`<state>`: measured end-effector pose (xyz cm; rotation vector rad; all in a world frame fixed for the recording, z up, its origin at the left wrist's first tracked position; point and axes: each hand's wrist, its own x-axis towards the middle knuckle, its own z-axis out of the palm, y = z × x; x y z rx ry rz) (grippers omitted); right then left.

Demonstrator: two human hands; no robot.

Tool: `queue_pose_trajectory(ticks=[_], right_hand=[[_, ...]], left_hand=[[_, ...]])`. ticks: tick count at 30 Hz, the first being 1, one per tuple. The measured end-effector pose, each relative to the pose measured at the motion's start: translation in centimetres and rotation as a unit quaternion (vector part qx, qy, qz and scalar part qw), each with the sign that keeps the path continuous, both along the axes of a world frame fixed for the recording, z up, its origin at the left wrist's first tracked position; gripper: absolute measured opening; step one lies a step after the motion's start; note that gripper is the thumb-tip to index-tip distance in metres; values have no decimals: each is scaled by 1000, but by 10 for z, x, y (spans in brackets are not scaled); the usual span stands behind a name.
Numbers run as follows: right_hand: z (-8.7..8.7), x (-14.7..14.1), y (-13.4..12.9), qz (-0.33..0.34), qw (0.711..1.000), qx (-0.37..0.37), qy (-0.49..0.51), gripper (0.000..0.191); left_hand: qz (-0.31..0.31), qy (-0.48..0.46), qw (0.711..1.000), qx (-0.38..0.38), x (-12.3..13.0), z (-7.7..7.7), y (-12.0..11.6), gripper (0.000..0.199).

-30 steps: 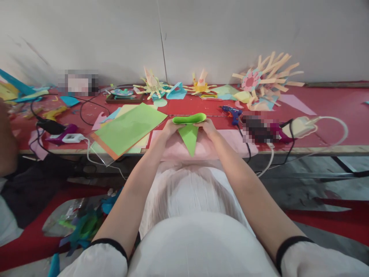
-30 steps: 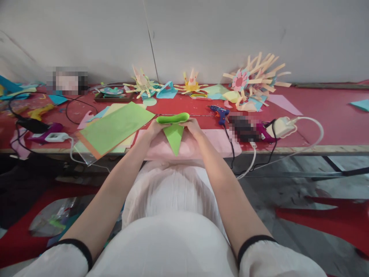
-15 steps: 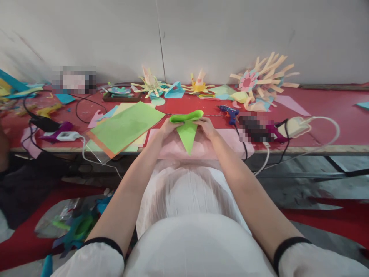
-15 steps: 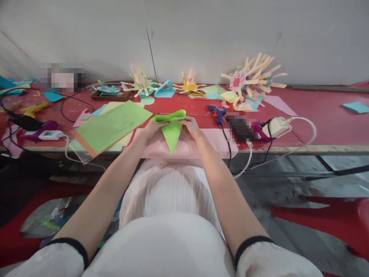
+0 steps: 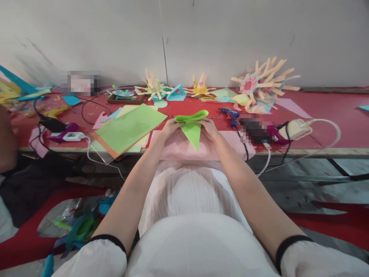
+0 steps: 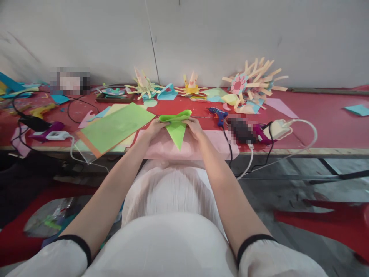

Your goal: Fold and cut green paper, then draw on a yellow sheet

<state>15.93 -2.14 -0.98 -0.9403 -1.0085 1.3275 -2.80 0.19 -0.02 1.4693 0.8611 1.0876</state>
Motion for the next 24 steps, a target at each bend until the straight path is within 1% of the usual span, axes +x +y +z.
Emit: queue_pose_trajectory(ticks=[2,5,7,10,13,16,21,24], right_hand=[[-1,0,1,-16,1000,0,3,17],[-2,0,4,-41,999,1,-4,17],[-3,0,5,-55,998,-4,3,15],[-2,-2,5,-68,997,-17,28,14],[0,-3,5,-66,997,-23,46,12],[1,-3,6,-59,997,-23,41,13],[-3,-1,9,-45,998,-23,35,14],[-7,0,11,-48,999,-12,0,16]], left_hand=[[-21,-20,1000,-12,-2,-1,0,30],[-37,-39,998,-17,-3,-1,-1,27],[-38,-57,997,-26,-3,-1,0,26],[-23,-90,995,-44,-1,-1,3,20],[-20,-114,992,-59,0,-1,5,19],[-28,-131,988,-81,2,1,5,20],[-32,-139,985,-101,4,11,-4,14],[-36,-144,983,-107,5,16,-10,14]])
